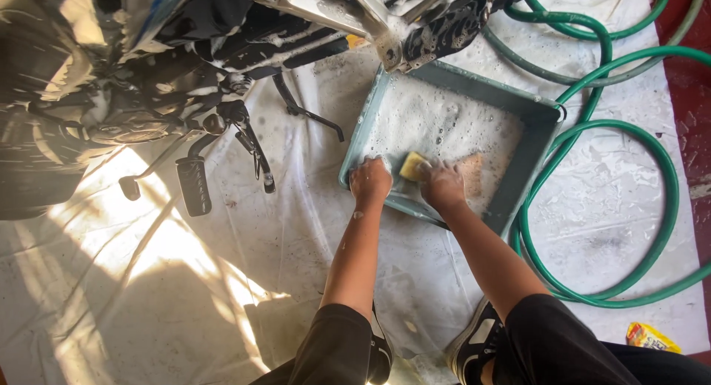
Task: The person washes a motorcycle using a sponge and soapy water. They scrub the frame, wheels, seat, and front fairing, repeatedly dipping the sponge into a basin of soapy water to continue cleaning different parts of the bike.
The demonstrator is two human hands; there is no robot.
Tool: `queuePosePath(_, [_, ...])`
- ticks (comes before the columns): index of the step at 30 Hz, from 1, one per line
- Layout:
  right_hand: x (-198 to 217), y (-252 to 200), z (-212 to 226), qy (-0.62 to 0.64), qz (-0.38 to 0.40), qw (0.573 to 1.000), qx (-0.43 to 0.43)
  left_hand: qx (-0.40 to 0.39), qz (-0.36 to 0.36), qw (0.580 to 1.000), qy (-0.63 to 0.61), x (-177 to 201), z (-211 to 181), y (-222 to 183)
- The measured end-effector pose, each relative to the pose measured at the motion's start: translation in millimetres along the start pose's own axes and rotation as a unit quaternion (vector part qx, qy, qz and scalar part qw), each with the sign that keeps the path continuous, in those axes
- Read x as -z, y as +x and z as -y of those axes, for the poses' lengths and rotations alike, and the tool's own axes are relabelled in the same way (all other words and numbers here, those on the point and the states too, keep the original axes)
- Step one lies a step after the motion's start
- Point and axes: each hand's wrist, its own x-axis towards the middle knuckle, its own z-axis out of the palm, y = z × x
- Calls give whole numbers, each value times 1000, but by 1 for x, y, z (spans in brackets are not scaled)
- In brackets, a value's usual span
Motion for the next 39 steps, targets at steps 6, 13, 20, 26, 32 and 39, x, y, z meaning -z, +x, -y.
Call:
queuePosePath(6, [-116, 31, -34, 91, -129, 950, 270, -45, 8, 998, -32, 12, -5, -31])
queuePosePath(13, [177, -66, 51, 737, 79, 652, -158, -172, -138, 920, -325, 38, -10, -112])
queuePosePath(20, [438, -177, 147, 795, 127, 570, -166, -30, -81, 789, -609, 180, -37, -245])
queuePosePath(26, [606, -250, 229, 809, 153, 548, -150, -69, -147, 783, -600, 369, -31, -418])
queuePosePath(32, [722, -269, 324, 800, 126, 575, -116, -97, -153, 701, -689, 504, 37, -523])
queuePosePath(39, [826, -258, 419, 831, 86, 546, -66, -50, -290, 817, -496, 629, 132, -551])
